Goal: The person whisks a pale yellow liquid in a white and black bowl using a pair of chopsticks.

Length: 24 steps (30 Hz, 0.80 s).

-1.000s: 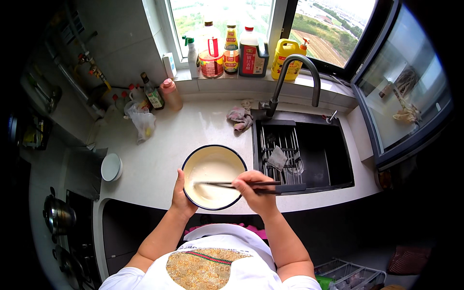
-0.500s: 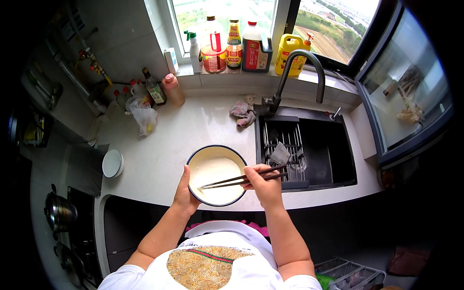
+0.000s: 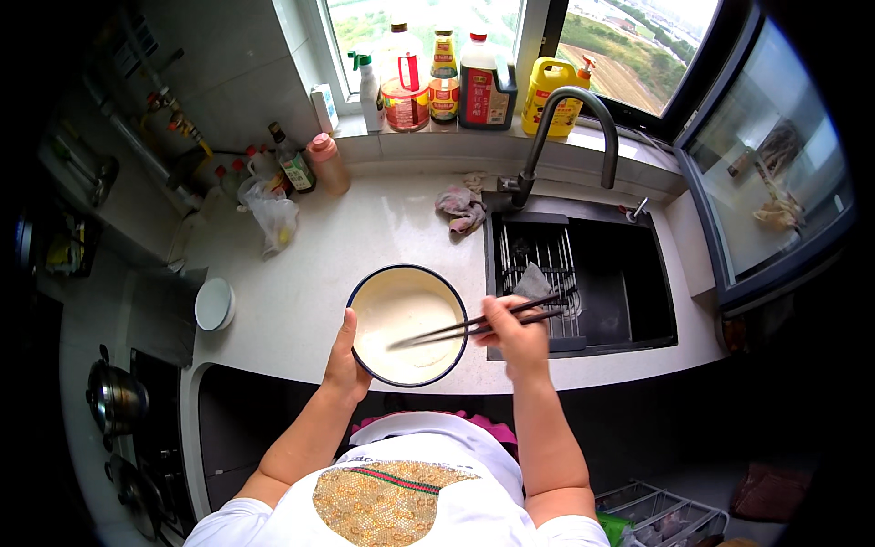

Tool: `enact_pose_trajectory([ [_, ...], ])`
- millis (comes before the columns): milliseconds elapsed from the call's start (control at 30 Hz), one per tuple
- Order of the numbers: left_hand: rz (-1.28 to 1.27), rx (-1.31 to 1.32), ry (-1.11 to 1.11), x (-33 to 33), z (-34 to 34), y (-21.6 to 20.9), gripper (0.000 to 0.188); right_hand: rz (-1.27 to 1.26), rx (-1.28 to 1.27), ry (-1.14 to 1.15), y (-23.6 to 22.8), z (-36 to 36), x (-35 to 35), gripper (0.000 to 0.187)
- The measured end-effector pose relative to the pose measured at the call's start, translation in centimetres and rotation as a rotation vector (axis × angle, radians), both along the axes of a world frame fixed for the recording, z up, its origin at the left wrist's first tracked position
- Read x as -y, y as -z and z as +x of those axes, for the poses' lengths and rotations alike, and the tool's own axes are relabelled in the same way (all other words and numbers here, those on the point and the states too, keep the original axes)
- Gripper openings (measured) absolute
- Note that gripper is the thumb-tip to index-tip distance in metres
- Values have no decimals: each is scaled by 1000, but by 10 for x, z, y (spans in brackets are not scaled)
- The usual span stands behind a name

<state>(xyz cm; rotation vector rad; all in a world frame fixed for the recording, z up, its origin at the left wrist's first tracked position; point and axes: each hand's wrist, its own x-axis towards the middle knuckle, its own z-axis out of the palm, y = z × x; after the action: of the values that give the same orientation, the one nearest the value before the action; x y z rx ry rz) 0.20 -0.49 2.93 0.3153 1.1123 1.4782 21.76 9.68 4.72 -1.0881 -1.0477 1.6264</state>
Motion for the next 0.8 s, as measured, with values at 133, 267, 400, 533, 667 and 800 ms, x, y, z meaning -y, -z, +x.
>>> enact_pose_trajectory([
  [133,35,22,-10,-1,3,-4,73,209,108,141,-4,1,-6,16],
  [267,38,52,0,-2,5,-1,74,0,-48,-38,-9,-15,11,15],
  [400,59,84,19,1,1,0,72,3,193,-53,-16,9,-7,15],
  [533,70,49,33,1,5,2,72,268,133,142,-7,-1,-7,10],
  [667,63,80,-26,0,5,4,69,-54,30,-119,-21,-10,7,11],
  [800,74,141,-37,5,0,6,67,151,233,95,-24,11,-9,14],
])
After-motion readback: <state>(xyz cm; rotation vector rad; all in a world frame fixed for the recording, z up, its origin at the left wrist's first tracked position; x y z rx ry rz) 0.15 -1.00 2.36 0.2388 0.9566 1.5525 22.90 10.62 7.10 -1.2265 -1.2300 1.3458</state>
